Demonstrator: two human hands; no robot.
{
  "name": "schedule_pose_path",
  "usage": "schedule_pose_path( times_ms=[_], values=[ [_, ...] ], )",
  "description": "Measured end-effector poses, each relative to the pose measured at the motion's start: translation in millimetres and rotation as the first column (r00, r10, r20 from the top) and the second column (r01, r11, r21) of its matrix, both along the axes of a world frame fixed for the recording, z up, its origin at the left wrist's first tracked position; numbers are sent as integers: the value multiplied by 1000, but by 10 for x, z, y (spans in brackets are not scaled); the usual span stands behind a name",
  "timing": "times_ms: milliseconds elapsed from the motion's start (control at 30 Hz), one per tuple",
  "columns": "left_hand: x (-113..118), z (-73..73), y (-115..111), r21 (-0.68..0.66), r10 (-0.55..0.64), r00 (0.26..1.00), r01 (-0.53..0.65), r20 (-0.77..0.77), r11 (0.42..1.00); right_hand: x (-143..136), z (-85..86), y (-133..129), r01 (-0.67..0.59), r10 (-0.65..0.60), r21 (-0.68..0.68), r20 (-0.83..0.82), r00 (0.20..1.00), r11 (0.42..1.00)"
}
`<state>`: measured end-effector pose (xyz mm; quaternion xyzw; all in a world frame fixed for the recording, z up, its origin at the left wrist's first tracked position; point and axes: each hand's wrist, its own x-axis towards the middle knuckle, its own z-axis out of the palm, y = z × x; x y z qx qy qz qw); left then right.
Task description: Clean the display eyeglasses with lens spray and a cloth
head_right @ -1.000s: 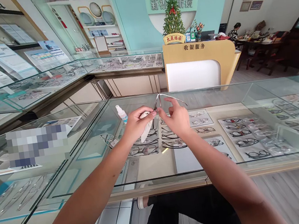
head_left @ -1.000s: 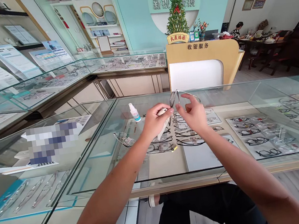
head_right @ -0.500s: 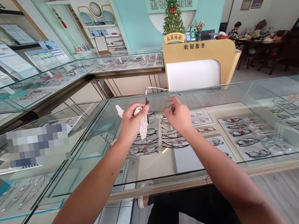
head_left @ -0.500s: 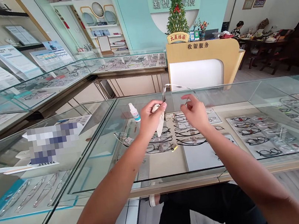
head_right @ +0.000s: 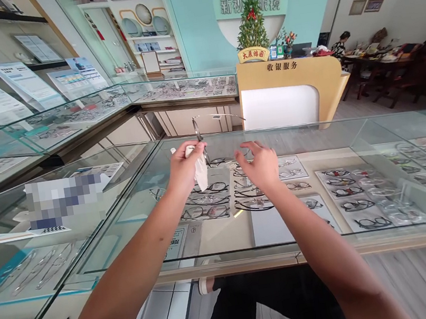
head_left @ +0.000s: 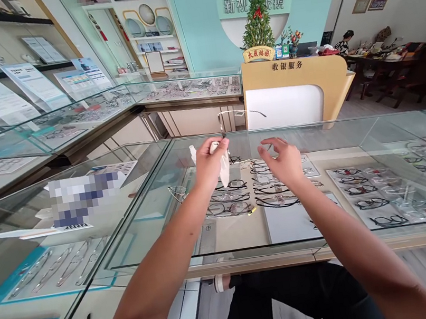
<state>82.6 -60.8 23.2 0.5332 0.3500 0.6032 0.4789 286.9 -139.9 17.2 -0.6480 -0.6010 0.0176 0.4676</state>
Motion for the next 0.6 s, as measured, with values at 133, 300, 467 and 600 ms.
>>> schedule_pose_path(
  times_ms=[133, 300, 467, 600],
  values=[
    [81, -36, -151, 40, -64, 981, 73, -184, 997, -61, -96, 18, -266, 264, 159, 34, 964, 951],
    [156, -26, -308, 18, -157, 951, 167, -266, 986, -146, -154, 24, -478, 490, 166, -35, 871, 862],
    [140, 12, -323, -74, -274, 936, 264, -220, 962, -131, -148, 42, -490, 510, 162, -123, 851, 857],
    [139, 34, -326, -142, -384, 907, 363, -173, 921, -91, -138, 67, -446, 469, 149, -209, 858, 883]
  ],
)
